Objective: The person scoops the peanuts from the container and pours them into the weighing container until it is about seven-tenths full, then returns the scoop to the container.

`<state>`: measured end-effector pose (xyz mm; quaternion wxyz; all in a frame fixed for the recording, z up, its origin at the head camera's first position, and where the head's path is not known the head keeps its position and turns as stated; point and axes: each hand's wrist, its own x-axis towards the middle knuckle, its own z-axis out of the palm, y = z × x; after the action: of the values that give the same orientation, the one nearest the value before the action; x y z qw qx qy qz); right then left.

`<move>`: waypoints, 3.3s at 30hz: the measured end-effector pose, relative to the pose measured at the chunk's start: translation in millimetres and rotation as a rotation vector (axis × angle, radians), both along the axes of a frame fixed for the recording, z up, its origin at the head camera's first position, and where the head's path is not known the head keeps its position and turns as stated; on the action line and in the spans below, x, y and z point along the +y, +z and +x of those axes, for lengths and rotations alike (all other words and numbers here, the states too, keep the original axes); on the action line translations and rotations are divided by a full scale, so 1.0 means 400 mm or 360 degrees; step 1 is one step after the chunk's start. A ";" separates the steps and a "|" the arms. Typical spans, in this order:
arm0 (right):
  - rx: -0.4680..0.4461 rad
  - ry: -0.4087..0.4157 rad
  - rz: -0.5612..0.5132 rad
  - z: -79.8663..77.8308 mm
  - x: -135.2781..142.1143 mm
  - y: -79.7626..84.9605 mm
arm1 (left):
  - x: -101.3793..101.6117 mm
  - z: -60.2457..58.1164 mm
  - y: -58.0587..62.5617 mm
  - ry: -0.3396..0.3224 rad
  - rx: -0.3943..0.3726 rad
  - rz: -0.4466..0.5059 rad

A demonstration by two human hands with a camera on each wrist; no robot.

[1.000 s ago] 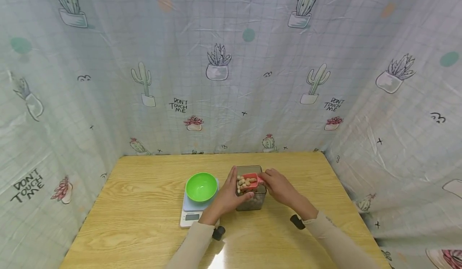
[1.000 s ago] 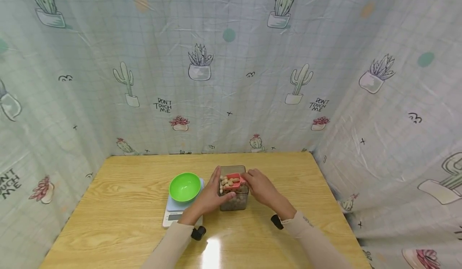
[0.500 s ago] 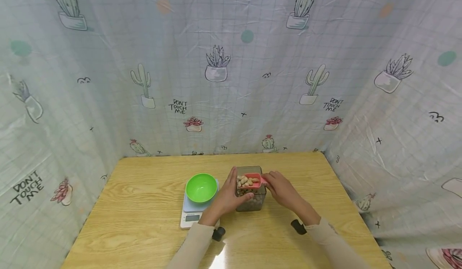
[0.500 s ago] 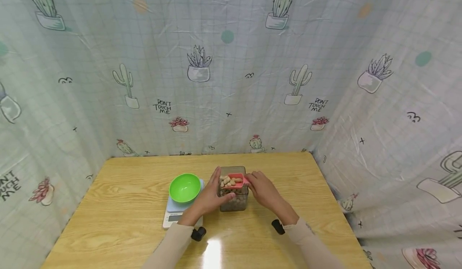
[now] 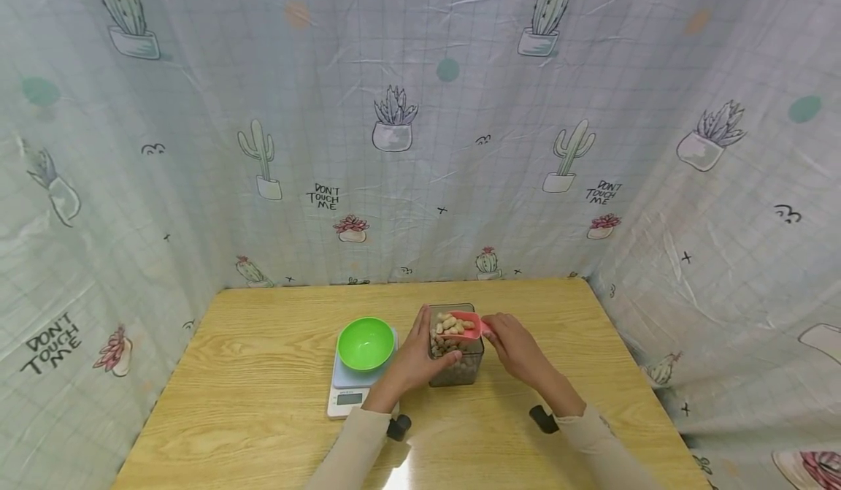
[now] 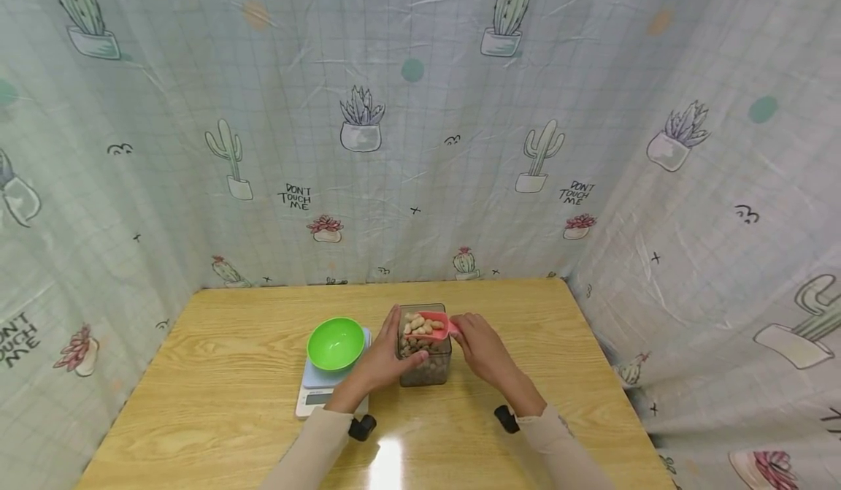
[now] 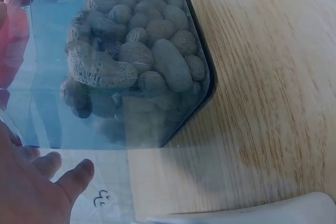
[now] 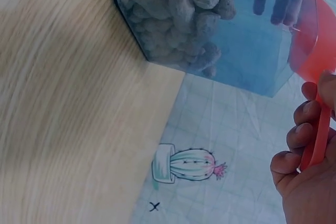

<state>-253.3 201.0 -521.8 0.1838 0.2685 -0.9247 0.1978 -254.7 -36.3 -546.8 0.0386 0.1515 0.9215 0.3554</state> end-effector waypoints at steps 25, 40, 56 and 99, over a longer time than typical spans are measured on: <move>0.0049 0.0094 0.0105 -0.032 -0.027 0.111 | -0.102 0.048 0.118 0.0071 0.0231 0.0037; 0.0083 0.0197 0.0227 -0.051 -0.116 0.126 | -0.271 0.079 0.115 0.0218 0.0436 -0.0217; -0.0022 0.0165 0.0365 -0.066 -0.237 0.101 | -0.363 0.063 0.011 0.0239 0.0242 -0.0215; 0.0100 0.0086 0.1051 -0.049 -0.369 0.147 | -0.370 0.052 -0.051 0.0254 -0.0048 -0.0158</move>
<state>-273.1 53.6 -463.0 0.1099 0.3438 -0.9253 -0.1160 -233.8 -184.5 -567.2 0.0316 0.0700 0.9465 0.3135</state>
